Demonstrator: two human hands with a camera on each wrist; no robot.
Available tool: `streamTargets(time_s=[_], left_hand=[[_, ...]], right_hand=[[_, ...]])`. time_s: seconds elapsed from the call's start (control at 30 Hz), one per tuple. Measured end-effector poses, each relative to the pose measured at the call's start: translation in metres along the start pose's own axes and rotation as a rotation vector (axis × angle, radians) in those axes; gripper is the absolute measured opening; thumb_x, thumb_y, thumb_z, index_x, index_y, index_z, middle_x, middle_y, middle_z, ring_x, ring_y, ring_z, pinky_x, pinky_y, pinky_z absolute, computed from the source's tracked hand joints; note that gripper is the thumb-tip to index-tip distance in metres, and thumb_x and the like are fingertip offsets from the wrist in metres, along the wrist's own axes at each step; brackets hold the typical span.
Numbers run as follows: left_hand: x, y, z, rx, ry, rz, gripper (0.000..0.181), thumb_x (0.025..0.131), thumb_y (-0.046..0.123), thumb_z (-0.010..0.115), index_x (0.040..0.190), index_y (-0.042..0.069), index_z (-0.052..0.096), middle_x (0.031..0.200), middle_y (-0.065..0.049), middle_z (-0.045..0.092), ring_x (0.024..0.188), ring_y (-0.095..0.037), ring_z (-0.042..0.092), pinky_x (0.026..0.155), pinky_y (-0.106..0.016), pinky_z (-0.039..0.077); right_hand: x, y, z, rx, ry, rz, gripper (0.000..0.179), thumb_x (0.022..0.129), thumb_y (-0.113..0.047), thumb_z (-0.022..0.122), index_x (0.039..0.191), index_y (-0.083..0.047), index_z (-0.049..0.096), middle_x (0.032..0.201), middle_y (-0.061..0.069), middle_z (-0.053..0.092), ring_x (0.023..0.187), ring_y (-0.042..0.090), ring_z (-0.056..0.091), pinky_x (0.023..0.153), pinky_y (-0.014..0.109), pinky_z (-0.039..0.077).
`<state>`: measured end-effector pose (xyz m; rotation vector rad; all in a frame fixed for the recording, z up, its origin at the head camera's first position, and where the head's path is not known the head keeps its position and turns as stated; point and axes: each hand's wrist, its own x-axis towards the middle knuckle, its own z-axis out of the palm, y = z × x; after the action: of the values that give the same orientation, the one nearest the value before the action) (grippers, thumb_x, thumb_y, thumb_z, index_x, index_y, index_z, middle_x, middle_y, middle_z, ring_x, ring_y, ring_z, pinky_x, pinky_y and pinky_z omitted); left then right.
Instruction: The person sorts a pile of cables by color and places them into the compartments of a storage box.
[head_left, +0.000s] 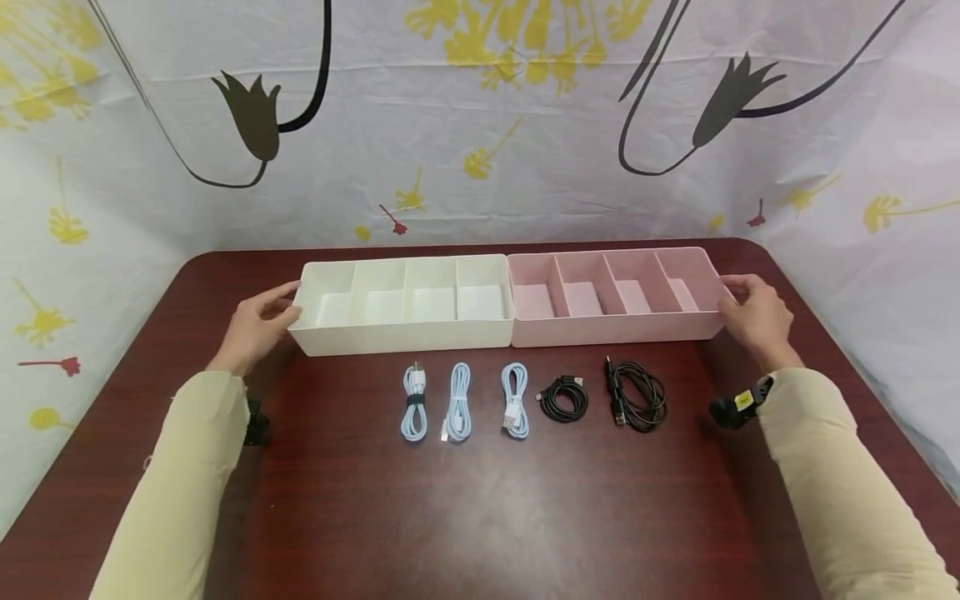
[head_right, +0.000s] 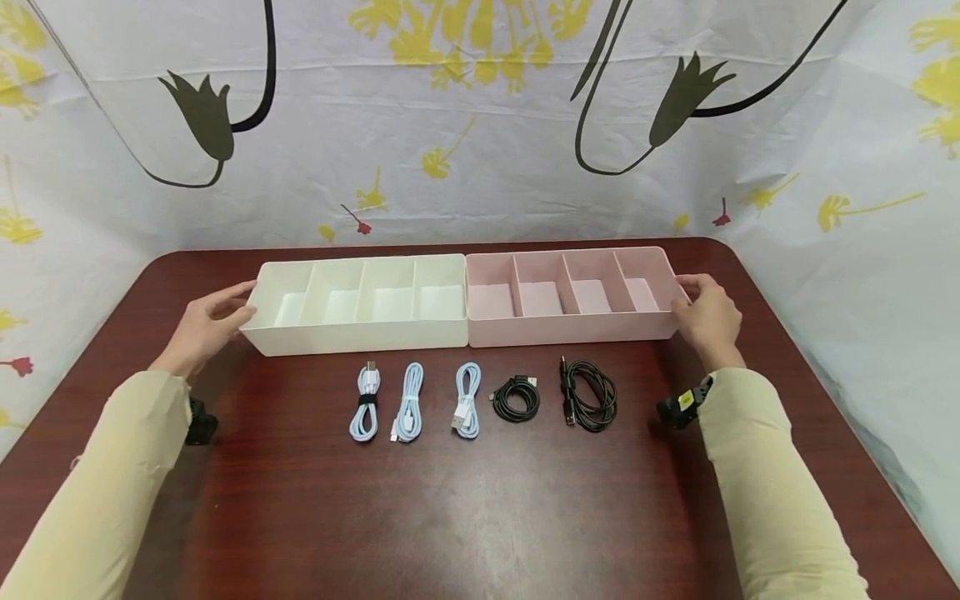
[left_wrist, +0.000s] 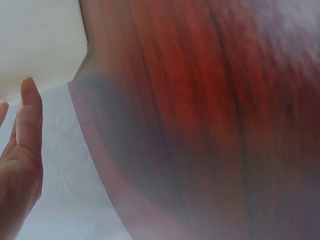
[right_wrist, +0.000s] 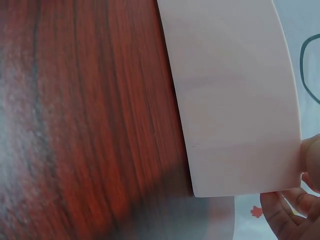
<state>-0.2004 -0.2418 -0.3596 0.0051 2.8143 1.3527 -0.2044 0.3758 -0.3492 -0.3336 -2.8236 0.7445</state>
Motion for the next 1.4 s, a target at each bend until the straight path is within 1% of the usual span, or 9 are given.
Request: streamTargets(time_s=[0.23,0.47,0.53,0.67,0.77,0.93,1.13,1.4], left_hand=[[-0.002,-0.002,-0.007,0.002,-0.011,0.004,0.051,0.091,0.03,0.046,0.138,0.014,0.033,0.117,-0.022,0.047,0.093,-0.023,0.048,0.063,-0.019,0.043],[-0.003,-0.003,-0.011,0.009,-0.013,0.008,0.051,0.091,0.03,0.046,0.138,0.014,0.033,0.118,-0.023,0.046,0.094,-0.024,0.046,0.063,-0.018,0.042],[-0.004,-0.004,-0.013,0.003,-0.008,0.006,0.051,0.091,0.03,0.046,0.138,0.014,0.033,0.117,-0.022,0.046,0.093,-0.021,0.047,0.063,-0.019,0.042],[-0.004,-0.005,-0.016,-0.01,0.0,0.002,0.051,0.091,0.029,0.047,0.138,0.013,0.034,0.117,-0.021,0.046,0.087,-0.01,0.048,0.063,-0.019,0.044],[-0.005,-0.006,-0.019,-0.007,0.001,0.0,0.051,0.091,0.029,0.047,0.137,0.013,0.034,0.117,-0.02,0.047,0.085,-0.006,0.048,0.064,-0.021,0.045],[-0.008,-0.008,-0.021,0.013,-0.005,-0.004,0.052,0.091,0.031,0.047,0.138,0.013,0.032,0.117,-0.022,0.047,0.088,-0.012,0.048,0.065,-0.024,0.045],[-0.009,-0.01,-0.019,0.012,-0.001,0.003,0.052,0.091,0.03,0.047,0.138,0.013,0.033,0.117,-0.022,0.047,0.087,-0.01,0.048,0.064,-0.021,0.044],[-0.01,-0.011,-0.016,0.01,-0.012,-0.018,0.052,0.091,0.032,0.046,0.139,0.015,0.032,0.12,-0.022,0.045,0.096,-0.023,0.046,0.067,-0.025,0.044]], right_hand=[[-0.004,-0.004,0.004,0.017,-0.003,0.017,0.04,0.085,-0.013,0.042,0.121,0.002,0.047,0.115,0.028,0.049,0.103,0.046,0.042,0.086,0.056,0.021],[-0.007,-0.006,0.006,0.028,0.014,0.0,0.039,0.084,-0.013,0.041,0.119,0.003,0.049,0.113,0.029,0.051,0.1,0.045,0.044,0.085,0.056,0.022],[-0.008,-0.008,0.006,0.029,0.018,-0.006,0.039,0.084,-0.013,0.042,0.119,0.003,0.049,0.112,0.029,0.051,0.098,0.045,0.045,0.085,0.056,0.022],[-0.01,-0.012,0.007,0.032,0.018,-0.009,0.039,0.084,-0.013,0.042,0.119,0.003,0.049,0.111,0.028,0.051,0.096,0.044,0.045,0.085,0.056,0.022],[-0.012,-0.014,0.007,0.037,0.011,-0.003,0.038,0.085,-0.013,0.042,0.119,0.003,0.048,0.113,0.029,0.05,0.097,0.044,0.045,0.086,0.057,0.022],[-0.014,-0.017,0.009,0.043,0.004,0.0,0.038,0.085,-0.013,0.042,0.119,0.004,0.048,0.115,0.03,0.048,0.102,0.045,0.043,0.087,0.057,0.02],[-0.015,-0.017,0.008,0.042,0.009,-0.008,0.038,0.086,-0.013,0.043,0.119,0.004,0.048,0.115,0.03,0.048,0.103,0.046,0.042,0.087,0.058,0.02],[-0.019,-0.014,0.006,0.029,-0.007,-0.021,0.04,0.086,-0.013,0.042,0.12,0.006,0.046,0.115,0.031,0.048,0.101,0.046,0.043,0.086,0.058,0.02]])
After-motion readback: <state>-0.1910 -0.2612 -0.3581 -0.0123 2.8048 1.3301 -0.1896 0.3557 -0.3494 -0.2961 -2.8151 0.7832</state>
